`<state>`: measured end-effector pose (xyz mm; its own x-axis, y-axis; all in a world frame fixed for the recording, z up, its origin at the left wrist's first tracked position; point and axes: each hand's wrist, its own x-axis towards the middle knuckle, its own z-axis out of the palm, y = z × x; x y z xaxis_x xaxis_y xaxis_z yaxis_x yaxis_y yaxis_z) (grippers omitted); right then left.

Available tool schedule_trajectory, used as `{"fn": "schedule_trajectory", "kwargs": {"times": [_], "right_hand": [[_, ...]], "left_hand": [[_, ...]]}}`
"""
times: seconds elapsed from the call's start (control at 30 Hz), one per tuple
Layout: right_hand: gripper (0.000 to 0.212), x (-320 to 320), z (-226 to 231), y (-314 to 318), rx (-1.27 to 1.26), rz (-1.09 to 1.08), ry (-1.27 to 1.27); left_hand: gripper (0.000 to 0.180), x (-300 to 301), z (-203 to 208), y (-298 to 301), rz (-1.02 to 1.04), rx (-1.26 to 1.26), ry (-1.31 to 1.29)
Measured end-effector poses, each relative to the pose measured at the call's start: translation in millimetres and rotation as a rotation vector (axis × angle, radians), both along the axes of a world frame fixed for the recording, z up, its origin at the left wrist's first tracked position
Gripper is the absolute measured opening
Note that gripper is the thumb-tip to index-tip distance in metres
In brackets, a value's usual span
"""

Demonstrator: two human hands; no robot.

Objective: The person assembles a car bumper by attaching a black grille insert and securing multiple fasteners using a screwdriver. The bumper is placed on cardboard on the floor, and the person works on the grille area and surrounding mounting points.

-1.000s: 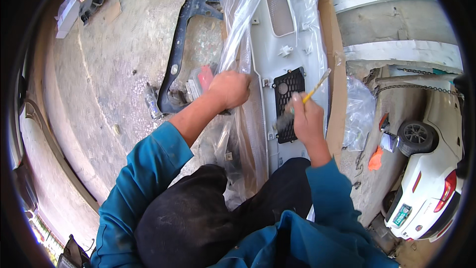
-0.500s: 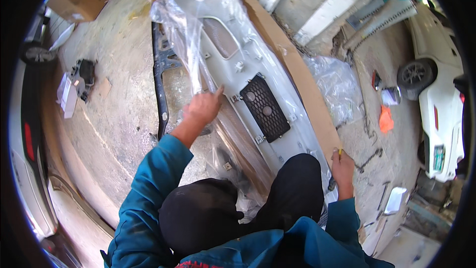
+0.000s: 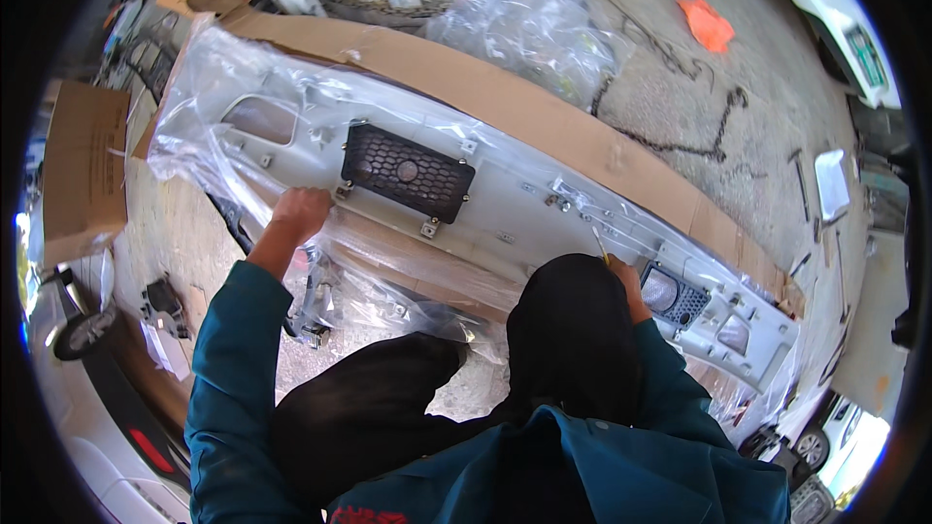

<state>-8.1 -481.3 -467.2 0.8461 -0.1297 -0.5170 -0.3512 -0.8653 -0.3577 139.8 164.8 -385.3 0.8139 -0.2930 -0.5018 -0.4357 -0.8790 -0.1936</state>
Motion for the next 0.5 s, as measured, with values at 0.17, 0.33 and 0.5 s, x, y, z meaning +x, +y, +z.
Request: {"fn": "schedule_trajectory", "kwargs": {"times": [0.17,0.33,0.5], "right_hand": [[0.034,6.4,-3.2,20.9,0.033,-0.08,-0.175],[0.027,44.8,1.1,76.4,0.064,-0.162,-0.383],[0.033,66.1,-29.5,90.5,-0.15,-0.212,-0.501]], "left_hand": [[0.022,8.5,14.5,-3.4,-0.103,0.083,0.155],[0.023,22.4,13.8,-1.1,-0.196,0.06,0.286],[0.021,17.8,6.4,-7.9,-0.202,-0.018,0.306]]}}
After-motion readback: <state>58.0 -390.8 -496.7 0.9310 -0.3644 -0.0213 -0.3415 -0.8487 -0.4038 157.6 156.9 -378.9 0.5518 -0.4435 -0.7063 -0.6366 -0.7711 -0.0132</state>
